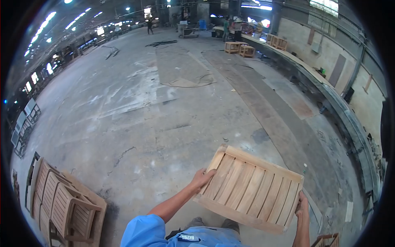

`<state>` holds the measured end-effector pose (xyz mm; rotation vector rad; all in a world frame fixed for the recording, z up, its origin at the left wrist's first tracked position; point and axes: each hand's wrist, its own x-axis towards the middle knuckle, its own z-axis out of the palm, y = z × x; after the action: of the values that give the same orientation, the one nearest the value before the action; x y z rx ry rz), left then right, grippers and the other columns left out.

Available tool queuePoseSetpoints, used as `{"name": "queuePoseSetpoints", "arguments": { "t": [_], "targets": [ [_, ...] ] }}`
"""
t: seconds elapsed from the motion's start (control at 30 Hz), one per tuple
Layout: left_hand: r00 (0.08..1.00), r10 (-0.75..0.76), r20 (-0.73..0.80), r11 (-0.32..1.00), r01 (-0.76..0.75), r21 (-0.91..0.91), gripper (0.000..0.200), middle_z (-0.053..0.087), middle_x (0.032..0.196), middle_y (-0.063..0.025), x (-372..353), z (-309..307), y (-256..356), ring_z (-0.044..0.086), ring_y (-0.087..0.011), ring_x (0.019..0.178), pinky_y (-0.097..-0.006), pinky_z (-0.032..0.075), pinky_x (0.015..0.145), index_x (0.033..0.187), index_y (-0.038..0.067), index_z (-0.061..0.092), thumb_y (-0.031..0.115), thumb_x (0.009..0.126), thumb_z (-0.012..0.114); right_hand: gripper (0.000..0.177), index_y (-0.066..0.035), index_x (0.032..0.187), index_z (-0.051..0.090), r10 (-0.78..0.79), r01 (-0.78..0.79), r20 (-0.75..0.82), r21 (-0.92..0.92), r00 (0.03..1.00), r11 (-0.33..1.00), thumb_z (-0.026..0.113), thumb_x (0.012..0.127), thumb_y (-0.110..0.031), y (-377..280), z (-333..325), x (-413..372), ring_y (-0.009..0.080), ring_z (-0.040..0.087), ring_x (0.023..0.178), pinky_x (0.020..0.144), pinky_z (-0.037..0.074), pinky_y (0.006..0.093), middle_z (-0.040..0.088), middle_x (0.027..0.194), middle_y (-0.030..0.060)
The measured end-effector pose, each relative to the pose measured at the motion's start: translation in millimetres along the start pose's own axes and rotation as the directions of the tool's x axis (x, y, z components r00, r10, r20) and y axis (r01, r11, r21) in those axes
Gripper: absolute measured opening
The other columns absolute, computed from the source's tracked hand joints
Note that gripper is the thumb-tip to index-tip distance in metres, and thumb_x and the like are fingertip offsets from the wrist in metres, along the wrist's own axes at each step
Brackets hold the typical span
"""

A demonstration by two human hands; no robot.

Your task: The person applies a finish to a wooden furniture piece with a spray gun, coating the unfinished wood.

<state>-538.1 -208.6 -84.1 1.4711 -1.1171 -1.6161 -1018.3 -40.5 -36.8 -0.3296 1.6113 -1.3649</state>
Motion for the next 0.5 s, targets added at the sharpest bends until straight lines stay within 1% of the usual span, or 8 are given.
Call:
{"name": "queuePoseSetpoints", "arguments": {
  "t": [0.07,0.1,0.13,0.2,0.27,0.3,0.37,0.5],
  "targets": [
    [0.997,-0.04,-0.066,0.998,0.037,-0.047,0.069,0.065,0.105,-0.0203,59,20,-18,0.065,-0.0244,0.089,-0.0365,0.052,0.08,0.119,-0.011,0.058,0.045,0.082,0.071,0.052,0.0,0.121,0.061,0.082,-0.082,-0.001,-0.081,0.997,0.993,0.055,0.094,-0.045,-12,10,85,0.029,0.065,0.102,0.089,0.051,0.0419,0.067,0.111,0.0158],
    [0.993,-0.085,-0.087,0.996,0.083,-0.031,0.072,0.064,0.109,-0.023,84,28,-28,0.065,-0.0265,0.094,-0.038,0.053,0.081,0.121,-0.012,0.056,0.048,0.082,0.071,0.054,0.0,0.12,0.061,0.138,-0.137,0.005,-0.128,0.99,0.982,0.055,0.093,-0.046,-12,11,130,0.0291,0.065,0.102,0.088,0.051,0.0418,0.067,0.111,0.016],
    [0.984,-0.151,-0.096,0.986,0.143,-0.09,0.074,0.064,0.11,-0.0235,109,34,-39,0.065,-0.0276,0.096,-0.0385,0.053,0.082,0.121,-0.012,0.056,0.049,0.082,0.07,0.055,0.0,0.12,0.061,0.194,-0.19,0.006,-0.175,0.981,0.966,0.056,0.093,-0.047,-12,14,175,0.0292,0.064,0.102,0.087,0.051,0.0418,0.067,0.111,0.0163],
    [0.953,-0.288,-0.092,0.942,0.265,-0.205,0.076,0.064,0.111,-0.0247,164,56,-71,0.065,-0.0298,0.098,-0.0393,0.053,0.084,0.123,-0.011,0.055,0.052,0.082,0.069,0.056,0.0,0.12,0.062,0.181,-0.176,0.017,-0.156,0.983,0.972,0.061,0.09,-0.047,-5,22,264,0.0302,0.064,0.101,0.086,0.05,0.0436,0.066,0.112,0.0164],
    [0.926,-0.34,-0.162,0.938,0.322,-0.128,0.083,0.062,0.118,-0.0248,225,68,-127,0.063,-0.0322,0.105,-0.0414,0.051,0.091,0.129,-0.011,0.052,0.056,0.083,0.067,0.057,0.001,0.121,0.061,0.179,-0.168,0.06,-0.152,0.982,0.974,0.063,0.089,-0.046,10,37,349,0.0305,0.064,0.102,0.086,0.05,0.0452,0.066,0.114,0.0165],
    [0.91,-0.373,-0.183,0.926,0.353,-0.132,0.084,0.061,0.12,-0.0242,243,74,-109,0.062,-0.0322,0.107,-0.0418,0.05,0.093,0.131,-0.011,0.05,0.057,0.083,0.066,0.062,0.002,0.126,0.058,0.218,-0.204,0.081,-0.147,0.973,0.968,0.066,0.087,-0.045,9,47,377,0.0316,0.061,0.107,0.091,0.048,0.0467,0.063,0.121,0.0176],
    [0.851,-0.479,-0.216,0.876,0.45,-0.172,0.087,0.059,0.125,-0.023,243,110,-85,0.06,-0.0322,0.111,-0.0426,0.047,0.097,0.134,-0.011,0.047,0.058,0.084,0.064,0.069,0.004,0.13,0.055,0.26,-0.246,0.04,-0.213,0.965,0.946,0.067,0.086,-0.048,16,57,440,0.0333,0.06,0.112,0.095,0.046,0.0472,0.061,0.126,0.0189],
    [0.776,-0.592,-0.215,0.801,0.541,-0.255,0.087,0.054,0.133,-0.0212,319,148,-115,0.054,-0.0322,0.12,-0.047,0.042,0.101,0.138,-0.006,0.046,0.063,0.086,0.059,0.08,0.008,0.134,0.05,0.302,-0.293,-0.007,-0.267,0.953,0.918,0.068,0.084,-0.053,42,69,563,0.0351,0.055,0.12,0.102,0.042,0.0468,0.056,0.133,0.0208]
  ]
}}
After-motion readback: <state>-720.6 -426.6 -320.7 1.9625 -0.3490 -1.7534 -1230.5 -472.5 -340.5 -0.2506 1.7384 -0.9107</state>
